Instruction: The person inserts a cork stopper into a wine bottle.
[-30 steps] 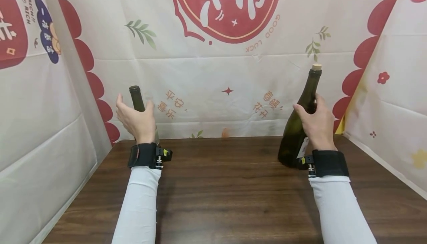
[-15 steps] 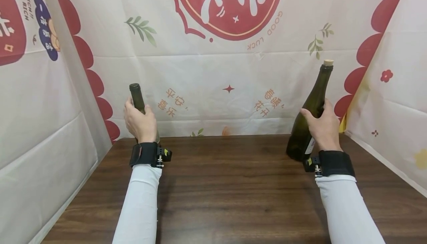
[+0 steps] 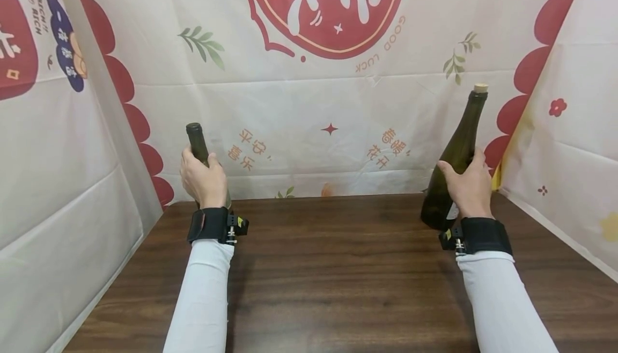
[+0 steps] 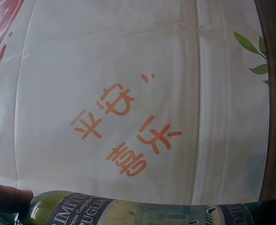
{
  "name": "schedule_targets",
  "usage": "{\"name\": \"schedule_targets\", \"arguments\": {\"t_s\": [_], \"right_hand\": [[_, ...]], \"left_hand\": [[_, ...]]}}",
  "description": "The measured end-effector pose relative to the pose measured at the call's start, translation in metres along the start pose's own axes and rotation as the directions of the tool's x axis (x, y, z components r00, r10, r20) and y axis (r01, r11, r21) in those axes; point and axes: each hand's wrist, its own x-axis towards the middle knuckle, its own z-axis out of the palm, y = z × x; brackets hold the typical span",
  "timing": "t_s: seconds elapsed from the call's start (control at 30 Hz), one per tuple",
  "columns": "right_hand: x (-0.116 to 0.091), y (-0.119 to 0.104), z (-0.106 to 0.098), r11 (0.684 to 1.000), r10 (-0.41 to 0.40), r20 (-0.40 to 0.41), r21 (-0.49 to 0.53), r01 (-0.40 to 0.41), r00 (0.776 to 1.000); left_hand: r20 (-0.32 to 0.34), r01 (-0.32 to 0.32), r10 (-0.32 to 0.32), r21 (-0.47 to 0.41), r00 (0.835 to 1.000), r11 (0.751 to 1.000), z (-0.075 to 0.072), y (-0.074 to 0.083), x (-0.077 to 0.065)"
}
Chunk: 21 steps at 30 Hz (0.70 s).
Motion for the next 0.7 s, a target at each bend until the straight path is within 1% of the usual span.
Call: {"name": "schedule_targets", "arguments": {"t_s": [0.27, 0.37, 0.5, 0.63, 0.7], "right_hand": [[0.002, 0.006, -0.002, 0.999, 0.037, 0.009, -0.032, -0.037, 0.999], [0.003, 0.008, -0.004, 0.998, 0.042, 0.009, -0.039, -0.041, 0.999], [0.006, 0.008, -0.004, 0.999, 0.026, 0.026, -0.026, -0.025, 0.999], [0.005, 0.006, -0.008, 0.999, 0.027, 0.074, -0.029, -0.025, 0.997], [0.004, 0.005, -0.013, 0.997, 0.05, 0.134, -0.066, -0.041, 0.99]], "left_hand": [[-0.006, 0.018, -0.018, -0.022, 1.0, 1.0, -0.002, 0.001, -0.003], [-0.003, 0.013, -0.013, -0.026, 1.0, 1.0, -0.001, 0.002, -0.004], [-0.002, 0.014, -0.014, -0.038, 1.0, 0.999, -0.003, 0.002, -0.004], [0.004, 0.022, -0.022, -0.051, 1.0, 0.998, -0.006, 0.001, -0.006], [0.009, 0.027, -0.027, -0.048, 1.0, 0.999, -0.007, 0.0, -0.006]]}}
